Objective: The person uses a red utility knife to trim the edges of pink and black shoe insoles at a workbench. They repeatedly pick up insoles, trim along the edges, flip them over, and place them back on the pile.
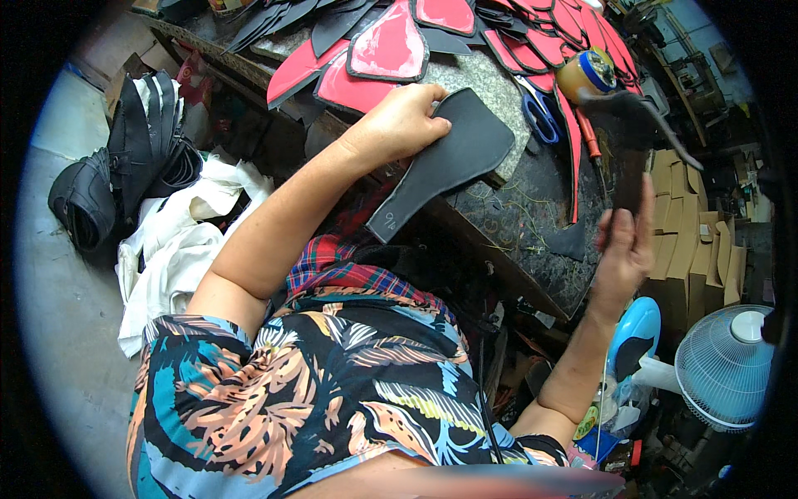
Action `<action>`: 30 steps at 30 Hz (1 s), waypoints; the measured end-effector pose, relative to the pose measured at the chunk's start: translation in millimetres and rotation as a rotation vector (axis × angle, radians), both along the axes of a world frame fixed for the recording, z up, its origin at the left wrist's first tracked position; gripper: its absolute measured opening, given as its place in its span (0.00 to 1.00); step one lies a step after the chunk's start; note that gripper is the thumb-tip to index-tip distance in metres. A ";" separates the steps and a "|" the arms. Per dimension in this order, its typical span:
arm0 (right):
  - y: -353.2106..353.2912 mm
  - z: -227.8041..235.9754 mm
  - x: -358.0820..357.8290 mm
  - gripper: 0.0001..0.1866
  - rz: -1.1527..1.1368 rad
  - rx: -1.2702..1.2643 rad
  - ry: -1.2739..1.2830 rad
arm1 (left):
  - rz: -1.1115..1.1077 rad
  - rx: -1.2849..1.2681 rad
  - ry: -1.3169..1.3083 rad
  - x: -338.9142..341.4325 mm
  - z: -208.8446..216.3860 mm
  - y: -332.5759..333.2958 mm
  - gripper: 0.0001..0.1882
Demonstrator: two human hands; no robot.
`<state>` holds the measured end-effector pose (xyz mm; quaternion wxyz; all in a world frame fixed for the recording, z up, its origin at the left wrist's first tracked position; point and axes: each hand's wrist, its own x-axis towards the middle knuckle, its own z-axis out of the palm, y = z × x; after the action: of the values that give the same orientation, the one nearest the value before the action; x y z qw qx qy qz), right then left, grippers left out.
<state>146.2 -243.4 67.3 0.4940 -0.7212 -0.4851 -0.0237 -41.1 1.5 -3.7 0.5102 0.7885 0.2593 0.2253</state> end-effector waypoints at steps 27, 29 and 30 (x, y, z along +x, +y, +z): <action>-26.4 -19.0 14.3 0.25 -0.021 0.143 0.462 | 0.284 1.084 -0.511 -7.1 80.5 -44.0 0.14; -26.3 -15.6 14.0 0.25 -0.040 0.153 0.431 | 0.154 1.217 -0.534 4.9 67.4 -50.6 0.07; -27.3 -14.3 13.2 0.25 -0.041 0.176 0.425 | 0.064 1.257 -0.485 8.1 57.0 -52.4 0.06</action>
<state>159.4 -270.7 53.0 0.6455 -0.6738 -0.3515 0.0764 -33.0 -50.9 53.2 -0.0086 0.8545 -0.0199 0.5190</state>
